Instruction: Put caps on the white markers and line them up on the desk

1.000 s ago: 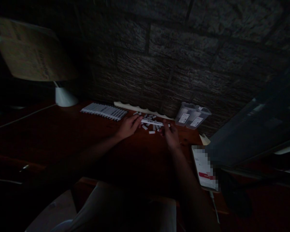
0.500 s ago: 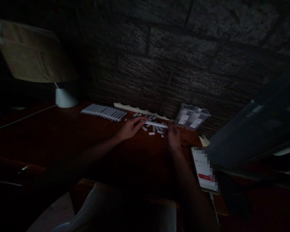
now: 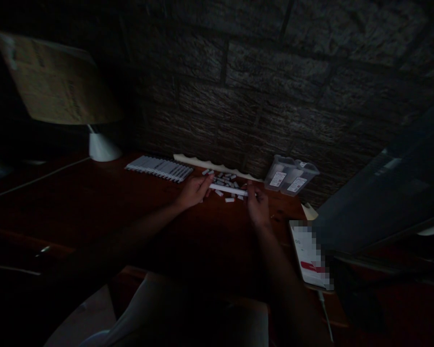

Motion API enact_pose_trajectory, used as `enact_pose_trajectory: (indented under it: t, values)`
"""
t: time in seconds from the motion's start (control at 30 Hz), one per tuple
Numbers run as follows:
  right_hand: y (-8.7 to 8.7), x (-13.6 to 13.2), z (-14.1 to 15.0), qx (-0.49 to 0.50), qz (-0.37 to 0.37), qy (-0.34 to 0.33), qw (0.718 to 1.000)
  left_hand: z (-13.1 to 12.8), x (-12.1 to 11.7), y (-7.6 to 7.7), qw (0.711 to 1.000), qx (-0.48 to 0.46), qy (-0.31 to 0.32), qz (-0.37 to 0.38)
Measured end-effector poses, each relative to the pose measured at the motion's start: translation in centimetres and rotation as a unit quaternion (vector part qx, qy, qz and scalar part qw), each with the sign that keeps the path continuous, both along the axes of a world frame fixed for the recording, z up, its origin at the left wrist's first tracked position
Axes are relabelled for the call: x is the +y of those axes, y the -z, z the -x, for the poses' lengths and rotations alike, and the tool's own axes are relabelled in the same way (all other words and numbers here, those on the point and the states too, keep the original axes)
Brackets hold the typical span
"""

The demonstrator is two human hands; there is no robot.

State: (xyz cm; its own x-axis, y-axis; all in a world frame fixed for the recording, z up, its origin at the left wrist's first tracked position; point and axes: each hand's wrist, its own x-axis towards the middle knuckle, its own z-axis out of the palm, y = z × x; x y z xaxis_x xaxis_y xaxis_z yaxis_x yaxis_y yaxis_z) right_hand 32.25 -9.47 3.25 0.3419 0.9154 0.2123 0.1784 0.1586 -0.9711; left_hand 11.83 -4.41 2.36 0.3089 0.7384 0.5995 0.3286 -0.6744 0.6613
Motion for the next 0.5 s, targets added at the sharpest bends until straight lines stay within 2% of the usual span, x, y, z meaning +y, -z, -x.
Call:
enact_pose_trajectory:
  t: [0.17,0.3,0.43,0.5]
  values:
    - [0.7,0.4,-0.3,-0.022,-0.004,-0.009,1.000,0.0,-0.1,-0.1,1.000,-0.008,-0.010,-0.011]
    - [0.4,0.1,0.1,-0.064,-0.005,0.003,0.998,0.1,0.1,0.0,0.999,-0.042,-0.026,-0.013]
    - [0.5,0.1,0.6,-0.092,0.031,-0.014,0.995,0.1,0.5,0.1,0.992,-0.115,-0.029,0.033]
    - [0.9,0.3,0.7,-0.112,0.037,-0.027,0.993,0.1,0.7,0.2,0.983,-0.160,-0.027,0.080]
